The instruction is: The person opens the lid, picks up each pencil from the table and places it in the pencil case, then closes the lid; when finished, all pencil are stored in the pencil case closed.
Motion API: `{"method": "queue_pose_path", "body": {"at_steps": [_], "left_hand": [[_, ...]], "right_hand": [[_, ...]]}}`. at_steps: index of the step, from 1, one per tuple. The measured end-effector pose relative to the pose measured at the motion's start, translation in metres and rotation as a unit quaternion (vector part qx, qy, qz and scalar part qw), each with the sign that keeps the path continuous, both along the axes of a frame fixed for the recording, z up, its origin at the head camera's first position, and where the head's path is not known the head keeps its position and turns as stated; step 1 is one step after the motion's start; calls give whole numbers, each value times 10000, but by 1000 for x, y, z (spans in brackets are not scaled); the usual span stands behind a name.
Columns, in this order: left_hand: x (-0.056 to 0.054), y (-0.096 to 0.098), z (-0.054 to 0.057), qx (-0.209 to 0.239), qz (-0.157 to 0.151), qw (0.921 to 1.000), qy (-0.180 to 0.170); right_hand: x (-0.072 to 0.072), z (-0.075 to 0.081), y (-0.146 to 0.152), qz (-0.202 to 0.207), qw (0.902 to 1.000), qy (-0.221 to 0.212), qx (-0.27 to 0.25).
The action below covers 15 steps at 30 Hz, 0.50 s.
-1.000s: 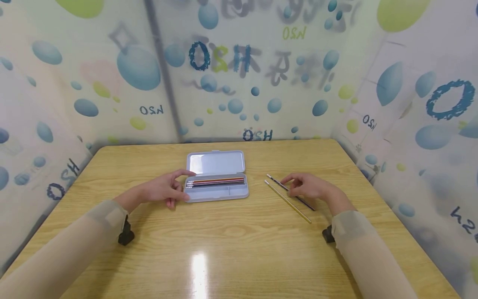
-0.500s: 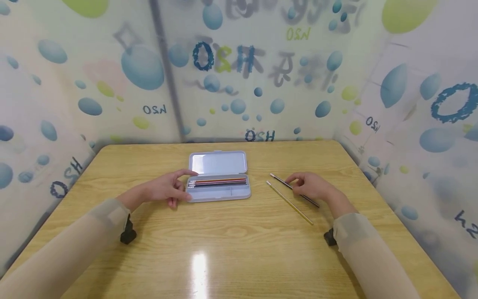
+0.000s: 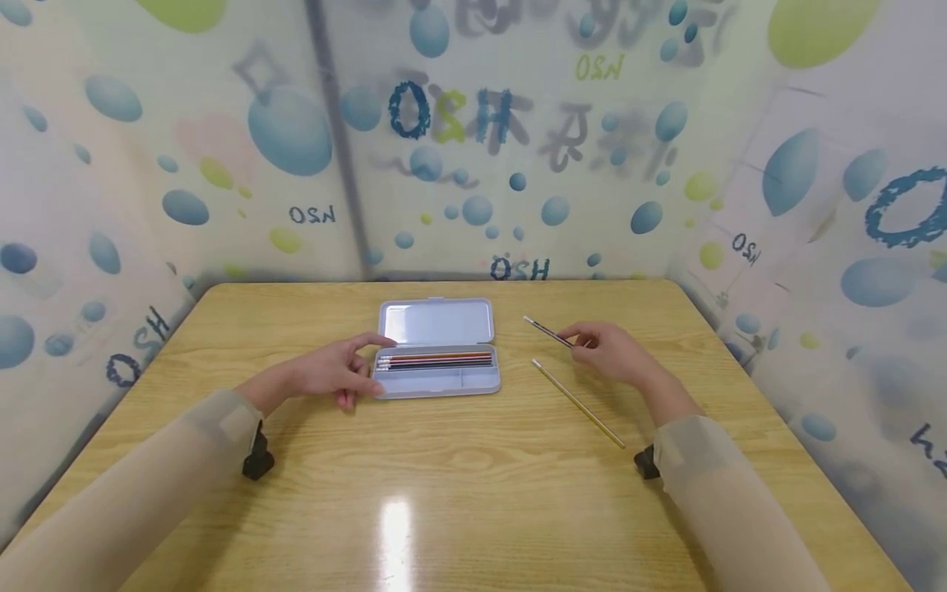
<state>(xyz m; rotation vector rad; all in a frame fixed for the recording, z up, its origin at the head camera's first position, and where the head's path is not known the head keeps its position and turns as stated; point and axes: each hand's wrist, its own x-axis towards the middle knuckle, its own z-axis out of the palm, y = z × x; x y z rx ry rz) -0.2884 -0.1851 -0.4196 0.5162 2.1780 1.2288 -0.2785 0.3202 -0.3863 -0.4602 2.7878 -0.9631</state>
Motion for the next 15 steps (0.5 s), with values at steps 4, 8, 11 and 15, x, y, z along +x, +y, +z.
{"method": "queue_pose_path", "body": {"at_steps": [4,8,11,15], "left_hand": [[0,-1,0,5,7,10000,0],[0,-1,1,-29,-21,10000,43],[0,-1,1,-49,-30,10000,63],[1,-1,1,-22,-40,10000,60]], "right_hand": [[-5,6,-15,196,9996,196,-9],[-10,6,-33,368,9990,225,-82],[-12,6,-47,468,9986,238,-100],[-15,7,-67,628,9977,219,-126]]}}
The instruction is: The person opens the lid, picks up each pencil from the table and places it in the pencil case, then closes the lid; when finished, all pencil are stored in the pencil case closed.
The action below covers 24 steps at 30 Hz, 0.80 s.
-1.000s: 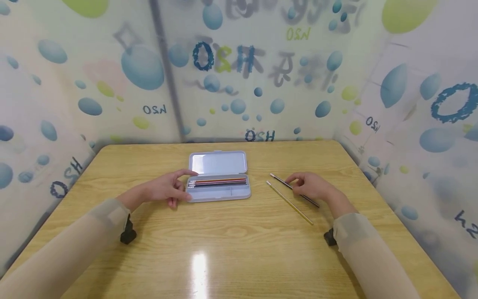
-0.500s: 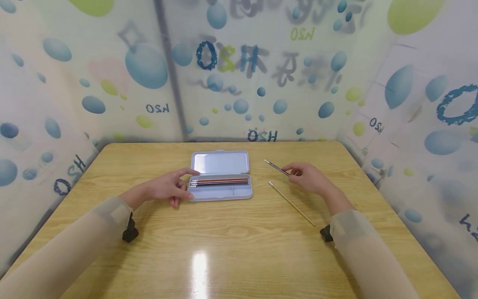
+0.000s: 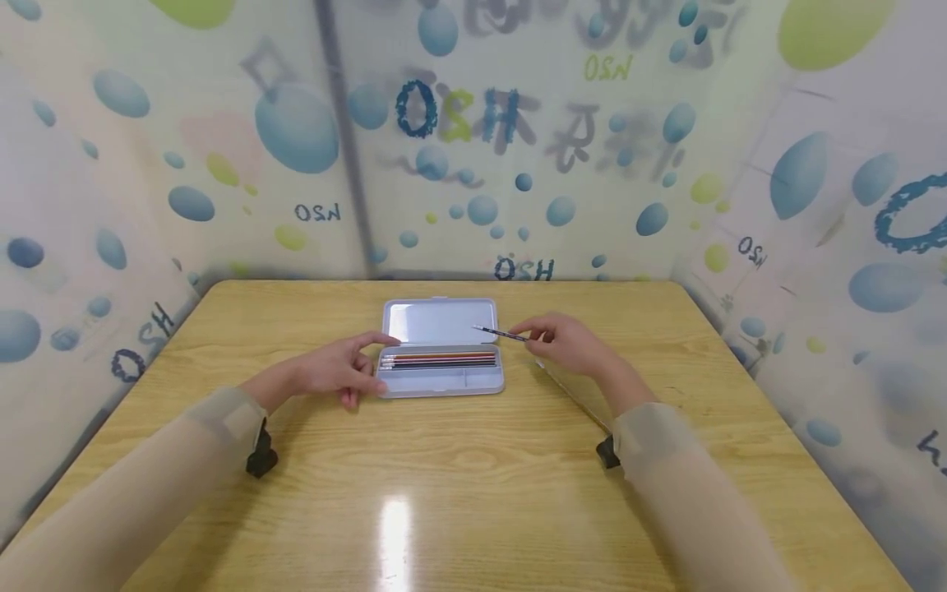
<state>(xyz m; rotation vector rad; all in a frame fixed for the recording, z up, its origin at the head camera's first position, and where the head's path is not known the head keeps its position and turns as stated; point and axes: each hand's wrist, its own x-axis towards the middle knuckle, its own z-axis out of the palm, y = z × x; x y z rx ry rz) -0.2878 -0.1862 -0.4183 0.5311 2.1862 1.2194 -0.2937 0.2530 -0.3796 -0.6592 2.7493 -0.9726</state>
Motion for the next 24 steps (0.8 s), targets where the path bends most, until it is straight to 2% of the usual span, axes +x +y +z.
{"method": "queue_pose_path", "body": {"at_steps": [11,24], "left_hand": [[1,0,1,8,6,10000,-47],[1,1,1,2,63,9999,-92]], "right_hand": [[-13,-3,-55,649,9978,90,58],[-20,-16,-107,691,9960,-49,559]]}}
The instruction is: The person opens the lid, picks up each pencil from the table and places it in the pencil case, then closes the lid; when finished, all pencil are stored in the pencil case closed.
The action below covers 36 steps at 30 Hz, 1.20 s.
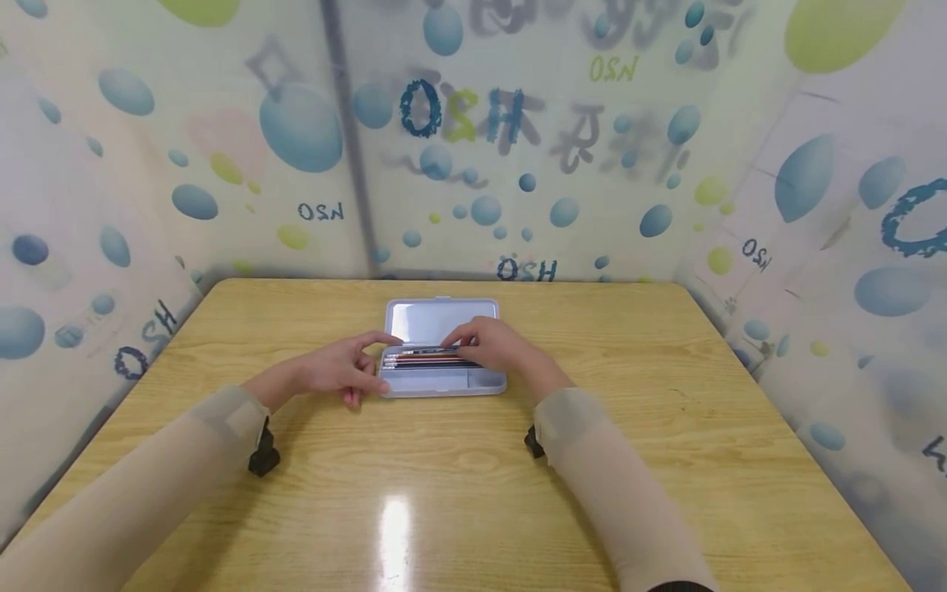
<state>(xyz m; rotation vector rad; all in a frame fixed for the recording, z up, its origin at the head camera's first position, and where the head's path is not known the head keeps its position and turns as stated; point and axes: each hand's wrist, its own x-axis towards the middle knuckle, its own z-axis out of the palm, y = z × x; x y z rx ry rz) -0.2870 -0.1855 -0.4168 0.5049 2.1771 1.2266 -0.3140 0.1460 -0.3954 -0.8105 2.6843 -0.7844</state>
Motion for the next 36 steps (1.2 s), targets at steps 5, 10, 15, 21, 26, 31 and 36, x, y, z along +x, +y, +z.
{"method": "queue_pose_path", "body": {"at_steps": [5,10,15,21,26,31,36], "left_hand": [[-1,0,0,-25,-16,10000,-31],[-2,1,1,-7,-21,10000,-67],[-3,1,1,-9,-40,10000,-80],[-1,1,0,-8,-34,10000,-37],[0,1,0,27,-18,10000,-65],[0,0,1,16,-10,10000,-47],[-1,0,0,41,-40,10000,-19]], "right_hand": [[-2,-1,-14,228,9994,193,170],[-3,3,-23,337,9991,208,159],[-4,3,-29,459,9985,203,195],[-3,2,-29,403,9987,194,224],[2,3,-15,119,9999,44,85],[10,8,10,-146,9999,-9,-18],[22,15,43,-380,9989,-64,-253]]}}
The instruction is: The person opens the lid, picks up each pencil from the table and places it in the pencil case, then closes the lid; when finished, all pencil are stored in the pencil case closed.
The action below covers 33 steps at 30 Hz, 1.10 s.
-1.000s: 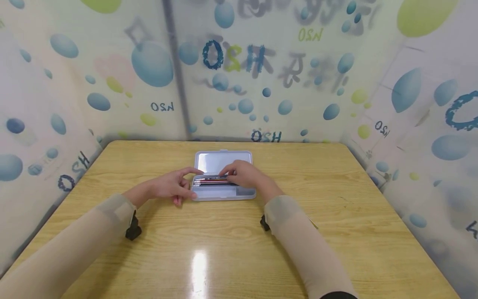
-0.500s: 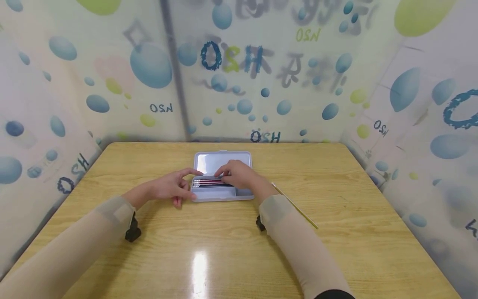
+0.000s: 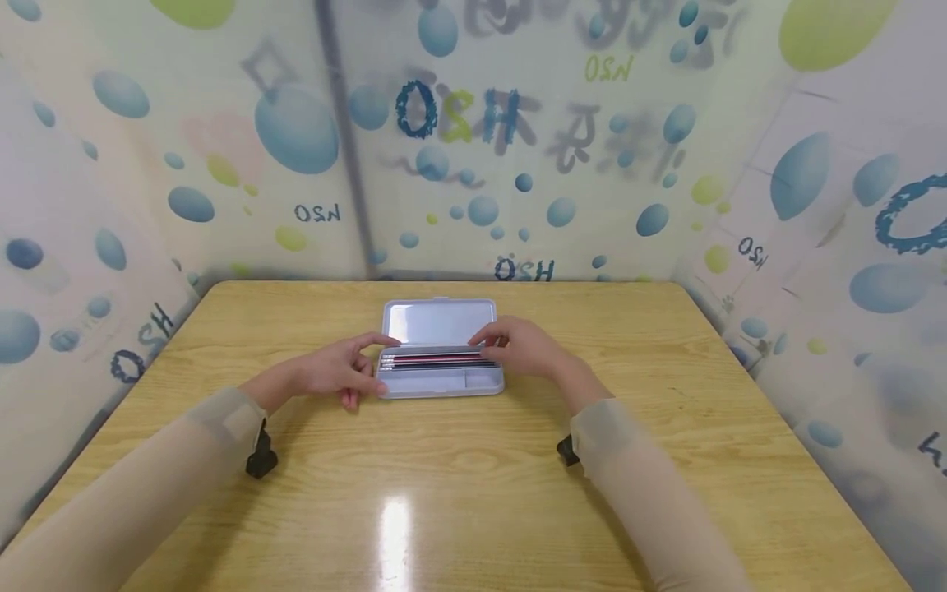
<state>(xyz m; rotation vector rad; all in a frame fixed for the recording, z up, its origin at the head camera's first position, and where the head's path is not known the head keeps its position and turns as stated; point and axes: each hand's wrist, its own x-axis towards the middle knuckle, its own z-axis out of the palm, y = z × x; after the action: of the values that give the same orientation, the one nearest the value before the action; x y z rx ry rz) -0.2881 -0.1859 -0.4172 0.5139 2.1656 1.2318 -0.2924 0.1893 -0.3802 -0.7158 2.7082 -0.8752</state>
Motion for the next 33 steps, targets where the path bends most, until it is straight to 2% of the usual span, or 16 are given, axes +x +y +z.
{"method": "queue_pose_path", "body": {"at_steps": [9,17,24,33], "left_hand": [[0,2,0,-4,14,10000,-3],[1,1,0,-20,22,10000,5],[-1,0,-2,-30,70,10000,33],[2,2,0,-1,54,10000,39]], "right_hand": [[20,-5,83,-325,9992,-89,-200],[40,-9,143,-357,9967,-709,-175],[44,-16,163,-238,9925,-1200,-21],[41,-15,156,-212,9868,-1608,-24]]}}
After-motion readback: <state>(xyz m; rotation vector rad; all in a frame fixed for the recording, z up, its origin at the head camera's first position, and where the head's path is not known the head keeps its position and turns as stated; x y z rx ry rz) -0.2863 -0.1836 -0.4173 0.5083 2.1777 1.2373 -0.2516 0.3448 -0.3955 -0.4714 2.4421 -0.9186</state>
